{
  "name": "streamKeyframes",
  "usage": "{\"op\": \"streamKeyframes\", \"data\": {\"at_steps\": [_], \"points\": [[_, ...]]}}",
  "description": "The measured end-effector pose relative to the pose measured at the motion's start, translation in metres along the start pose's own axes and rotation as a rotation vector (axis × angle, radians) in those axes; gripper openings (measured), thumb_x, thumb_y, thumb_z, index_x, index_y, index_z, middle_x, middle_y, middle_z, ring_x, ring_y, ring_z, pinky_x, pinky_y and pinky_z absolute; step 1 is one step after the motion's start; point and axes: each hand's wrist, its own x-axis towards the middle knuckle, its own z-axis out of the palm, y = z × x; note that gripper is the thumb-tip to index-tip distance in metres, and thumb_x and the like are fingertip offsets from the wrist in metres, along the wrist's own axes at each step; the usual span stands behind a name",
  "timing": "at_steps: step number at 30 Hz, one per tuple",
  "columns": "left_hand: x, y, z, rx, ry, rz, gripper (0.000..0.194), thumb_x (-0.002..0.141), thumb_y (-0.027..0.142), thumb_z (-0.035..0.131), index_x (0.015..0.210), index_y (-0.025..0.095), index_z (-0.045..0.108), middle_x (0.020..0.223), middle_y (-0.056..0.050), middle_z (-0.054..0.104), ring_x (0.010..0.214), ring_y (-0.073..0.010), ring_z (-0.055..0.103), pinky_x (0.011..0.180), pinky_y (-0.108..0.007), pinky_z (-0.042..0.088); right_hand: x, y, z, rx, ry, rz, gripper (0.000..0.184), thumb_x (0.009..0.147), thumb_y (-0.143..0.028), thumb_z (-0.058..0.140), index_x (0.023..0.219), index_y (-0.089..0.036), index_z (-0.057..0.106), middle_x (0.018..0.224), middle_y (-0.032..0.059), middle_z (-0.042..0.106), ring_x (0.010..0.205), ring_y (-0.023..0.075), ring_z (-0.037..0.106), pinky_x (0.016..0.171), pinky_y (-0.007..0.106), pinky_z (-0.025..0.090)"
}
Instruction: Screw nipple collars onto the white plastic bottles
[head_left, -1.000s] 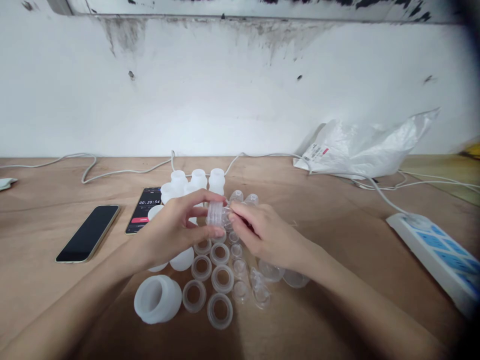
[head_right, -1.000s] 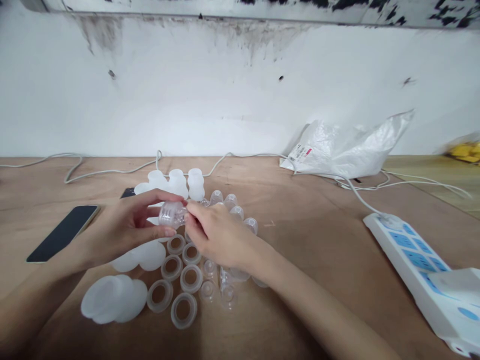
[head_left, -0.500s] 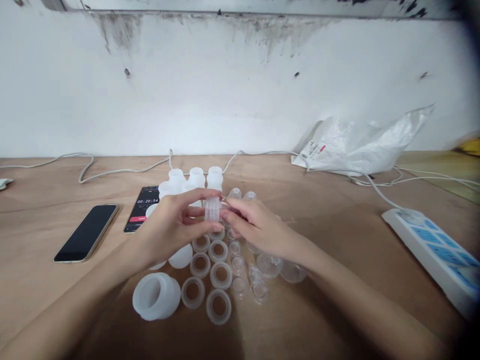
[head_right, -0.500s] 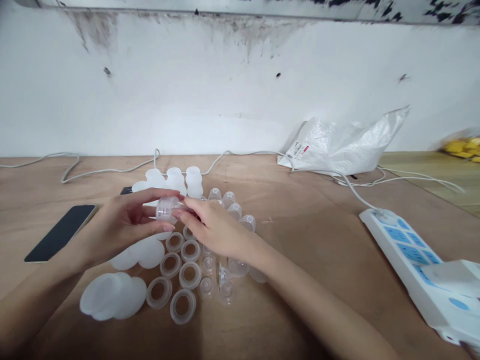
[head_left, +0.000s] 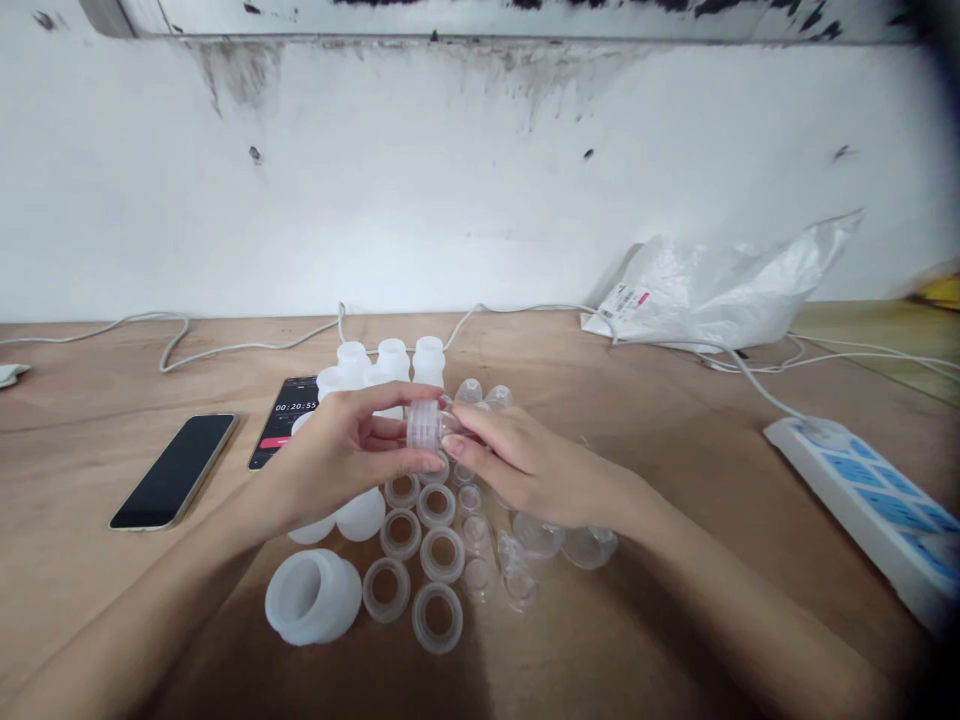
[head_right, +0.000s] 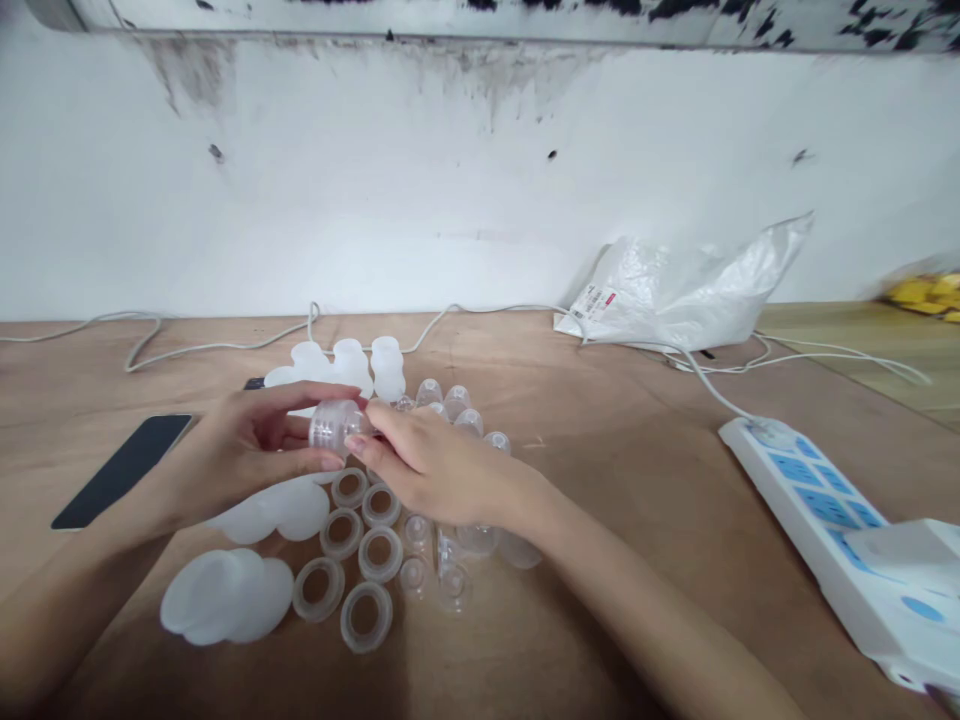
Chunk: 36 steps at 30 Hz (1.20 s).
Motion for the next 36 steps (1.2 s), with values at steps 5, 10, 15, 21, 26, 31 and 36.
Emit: {"op": "streamKeyframes", "data": {"at_steps": [5,10,15,21,26,31,36], "points": [[-0.005,0.004,0.002,0.07,0.01,-0.01,0.045,0.07,0.027,0.067,0.112,0.02,0.054,0.082,0.0,0.069,0.073,-0.0158,0.064,0.061,-0.022,0.053,-0.002,0.0,0.002,-0.061,-0.022,0.021,0.027,0.092,-0.038,0.025,0.075,-0.019,0.035,0.063,-0.0019,0.045,0.052,0.01,0.039,0.048,0.024,0.027],[-0.006,0.007,0.001,0.208,0.059,0.114,0.041,0.07,0.026,0.068,0.108,0.018,0.056,0.086,0.0,0.066,0.071,-0.0143,0.063,0.069,-0.025,0.053,0.002,0.004,0.002,0.022,-0.007,-0.046,0.028,0.093,-0.036,0.026,0.071,-0.019,0.032,0.062,-0.0036,0.042,0.052,0.0086,0.038,0.049,0.023,0.029],[-0.001,0.003,-0.004,-0.064,-0.016,0.118,0.037,0.071,0.018,0.066,0.105,0.018,0.05,0.098,-0.002,0.062,0.075,-0.0122,0.063,0.064,-0.02,0.053,0.001,0.003,-0.009,0.044,0.029,-0.112,0.028,0.091,-0.038,0.031,0.073,-0.019,0.038,0.06,-0.0043,0.041,0.054,0.0084,0.038,0.051,0.022,0.029],[-0.001,0.001,0.001,-0.133,-0.012,0.087,0.03,0.072,0.014,0.064,0.098,0.017,0.049,0.095,-0.001,0.062,0.074,-0.01,0.063,0.062,-0.016,0.052,0.001,-0.001,-0.003,-0.043,0.181,-0.146,0.02,0.09,-0.027,0.035,0.072,-0.019,0.037,0.06,-0.0048,0.04,0.05,0.0076,0.035,0.051,0.022,0.027],[-0.003,0.003,0.001,-0.077,0.009,0.127,0.033,0.073,0.015,0.064,0.102,0.018,0.049,0.096,-0.001,0.062,0.075,-0.0102,0.063,0.063,-0.016,0.052,0.002,0.0,-0.003,0.067,0.182,-0.126,0.021,0.09,-0.029,0.037,0.071,-0.019,0.039,0.058,-0.0052,0.039,0.05,0.0072,0.033,0.049,0.022,0.027],[-0.004,0.002,-0.002,-0.196,-0.008,0.108,0.034,0.082,0.017,0.053,0.115,0.019,0.044,0.107,-0.004,0.06,0.091,-0.0137,0.061,0.074,-0.019,0.052,0.002,0.009,-0.006,0.581,0.087,-0.001,0.026,0.08,-0.036,0.054,0.099,-0.022,0.043,0.091,0.0014,0.05,0.076,0.0116,0.051,0.054,0.021,0.041],[-0.001,-0.003,-0.006,-0.342,-0.02,0.026,0.039,0.082,0.016,0.055,0.119,0.02,0.047,0.111,-0.004,0.061,0.096,-0.0139,0.06,0.084,-0.024,0.05,0.006,0.005,0.0,0.903,0.102,0.147,0.031,0.076,-0.029,0.058,0.103,-0.019,0.045,0.093,0.0048,0.053,0.077,0.0134,0.054,0.051,0.022,0.047]]}}
